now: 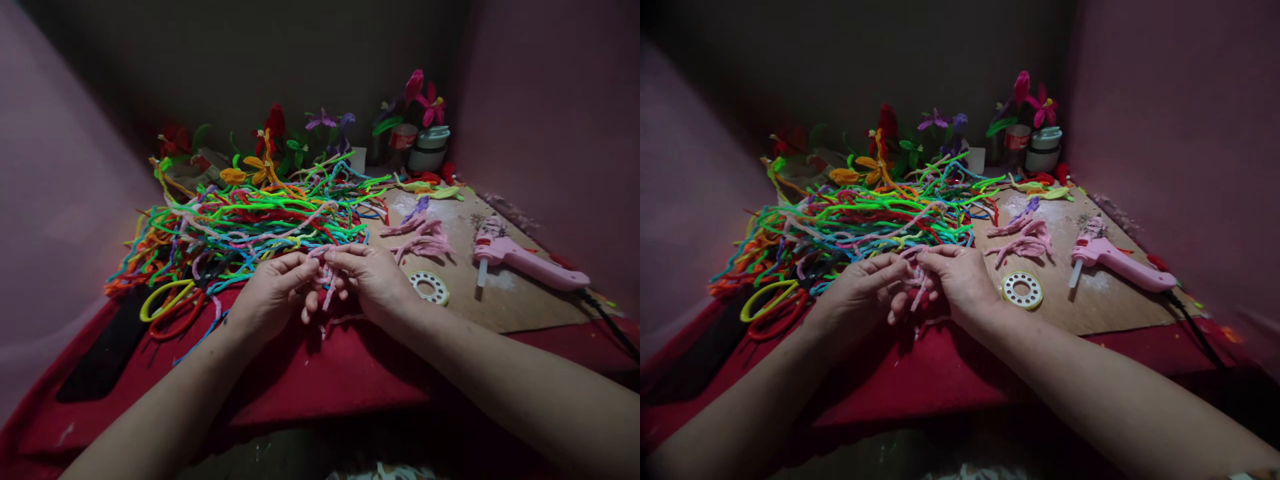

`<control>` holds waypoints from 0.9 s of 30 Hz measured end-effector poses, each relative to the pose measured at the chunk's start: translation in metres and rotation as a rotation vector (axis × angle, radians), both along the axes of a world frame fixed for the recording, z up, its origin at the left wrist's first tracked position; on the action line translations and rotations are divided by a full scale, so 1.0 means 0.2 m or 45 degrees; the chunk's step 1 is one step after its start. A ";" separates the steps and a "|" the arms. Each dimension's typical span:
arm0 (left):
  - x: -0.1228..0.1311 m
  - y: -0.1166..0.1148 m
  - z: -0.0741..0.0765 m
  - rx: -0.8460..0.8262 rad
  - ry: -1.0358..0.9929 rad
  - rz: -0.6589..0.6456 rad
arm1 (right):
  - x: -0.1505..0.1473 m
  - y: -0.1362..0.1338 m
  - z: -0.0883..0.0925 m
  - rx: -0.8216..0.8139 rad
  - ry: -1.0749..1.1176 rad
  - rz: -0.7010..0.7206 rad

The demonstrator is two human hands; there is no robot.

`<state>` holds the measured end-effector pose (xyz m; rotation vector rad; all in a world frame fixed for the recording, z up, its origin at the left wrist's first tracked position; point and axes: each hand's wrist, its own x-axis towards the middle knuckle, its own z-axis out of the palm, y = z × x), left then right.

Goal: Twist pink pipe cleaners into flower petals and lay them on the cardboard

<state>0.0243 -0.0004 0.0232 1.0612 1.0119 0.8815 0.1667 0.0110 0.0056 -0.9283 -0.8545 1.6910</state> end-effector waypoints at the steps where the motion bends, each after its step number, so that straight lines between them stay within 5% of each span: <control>1: 0.00 0.00 0.00 0.006 0.028 0.035 | 0.00 0.00 0.00 -0.007 -0.001 0.002; 12: 0.01 -0.02 -0.01 0.226 0.068 0.237 | -0.01 0.00 -0.01 0.022 0.011 0.151; 22: -0.02 0.00 -0.01 0.162 0.215 0.056 | 0.00 0.01 -0.01 0.018 -0.014 0.180; 27: -0.02 -0.01 -0.01 0.125 0.089 -0.083 | 0.02 0.01 0.00 0.002 -0.001 0.187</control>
